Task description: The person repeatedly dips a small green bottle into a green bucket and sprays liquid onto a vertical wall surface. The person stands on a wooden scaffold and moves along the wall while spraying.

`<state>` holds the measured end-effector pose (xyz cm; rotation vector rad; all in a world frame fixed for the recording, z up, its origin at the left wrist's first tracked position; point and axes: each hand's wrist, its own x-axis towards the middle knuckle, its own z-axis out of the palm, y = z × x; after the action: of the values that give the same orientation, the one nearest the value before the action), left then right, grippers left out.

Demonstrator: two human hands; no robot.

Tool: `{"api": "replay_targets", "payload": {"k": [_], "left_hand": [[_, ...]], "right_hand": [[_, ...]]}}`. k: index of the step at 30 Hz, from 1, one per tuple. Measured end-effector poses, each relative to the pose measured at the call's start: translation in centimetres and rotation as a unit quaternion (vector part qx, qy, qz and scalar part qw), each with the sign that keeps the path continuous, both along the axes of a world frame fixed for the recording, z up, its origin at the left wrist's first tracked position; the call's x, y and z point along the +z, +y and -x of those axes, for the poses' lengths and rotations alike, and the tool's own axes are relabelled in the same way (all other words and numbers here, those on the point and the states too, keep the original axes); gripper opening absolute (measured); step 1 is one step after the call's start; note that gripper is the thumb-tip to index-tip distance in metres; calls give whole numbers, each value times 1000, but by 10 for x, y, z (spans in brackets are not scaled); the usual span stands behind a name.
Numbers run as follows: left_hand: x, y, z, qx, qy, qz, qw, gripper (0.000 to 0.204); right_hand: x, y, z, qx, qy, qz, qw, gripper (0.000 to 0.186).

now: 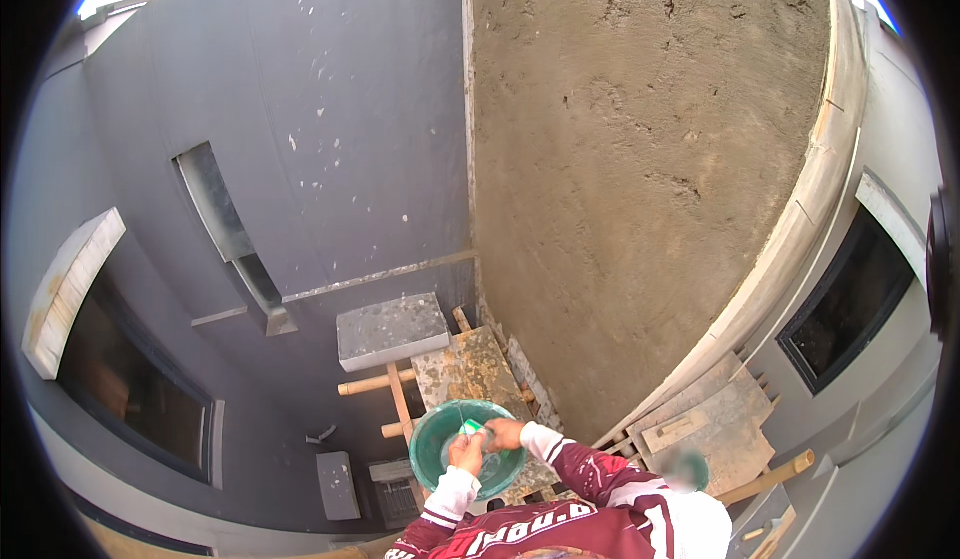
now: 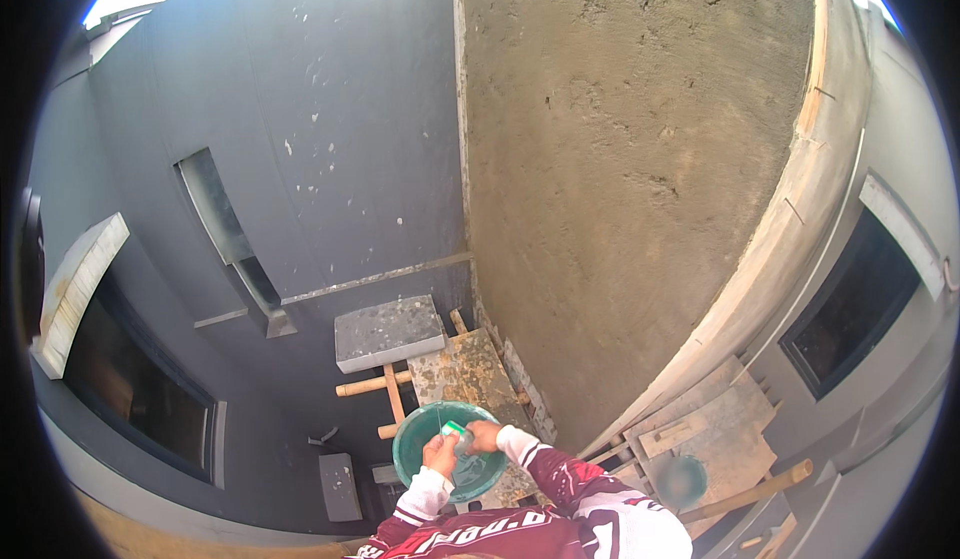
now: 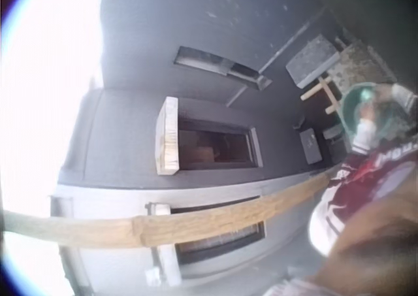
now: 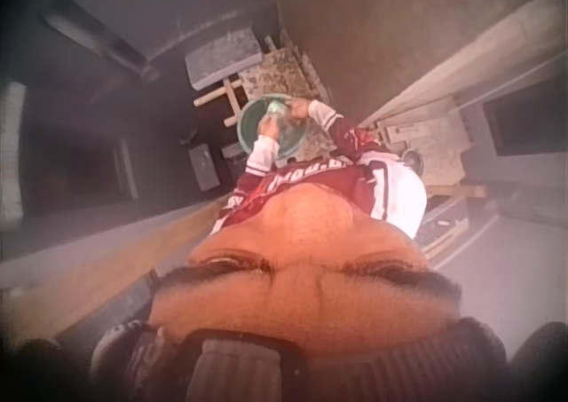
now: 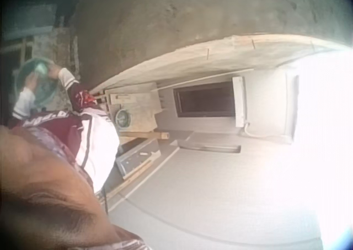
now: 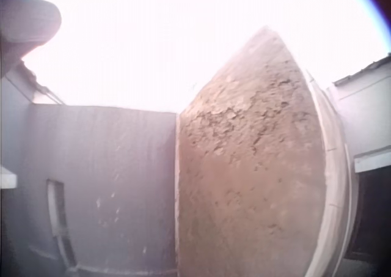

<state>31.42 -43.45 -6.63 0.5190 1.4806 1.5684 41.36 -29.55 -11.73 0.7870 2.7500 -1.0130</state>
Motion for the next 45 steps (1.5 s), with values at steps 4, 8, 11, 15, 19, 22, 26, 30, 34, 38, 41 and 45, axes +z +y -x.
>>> {"api": "replay_targets", "payload": {"k": [4,8,11,15,19,22,26,30,34,38,41,45], "left_hand": [[23,3,-20,-44,44,22,998,21],[51,-14,-23,-77,103,12,992,25],[75,-9,-42,-133,154,10,979,28],[70,-12,-38,-142,166,28,975,28],[50,11,-60,-145,115,18,982,27],[1,-2,-4,-34,46,37,998,28],[-33,18,-12,-24,14,35,999,28],[-49,11,-1,-13,21,54,998,30],[-45,9,-1,-18,37,54,998,30],[-46,8,9,-1,18,43,999,30],[-18,2,6,-7,-32,53,998,30],[7,1,3,4,-54,56,997,30]], "right_hand": [[-60,-22,9,-30,-151,-2,988,49],[-33,-42,18,-150,-196,-15,969,44],[-103,-31,-6,-191,-164,-109,962,45],[-95,-52,-1,-186,17,133,973,38],[-188,-17,-53,-190,126,134,964,54],[-41,-45,-12,-167,9,67,984,58],[73,17,-53,-249,23,162,955,53],[349,110,-46,-270,368,6,890,42],[587,103,-85,-259,612,-133,736,33],[599,108,-101,-289,568,-135,758,37],[493,117,-93,-264,426,-145,853,37],[278,85,-72,-138,127,-54,981,54]]}}
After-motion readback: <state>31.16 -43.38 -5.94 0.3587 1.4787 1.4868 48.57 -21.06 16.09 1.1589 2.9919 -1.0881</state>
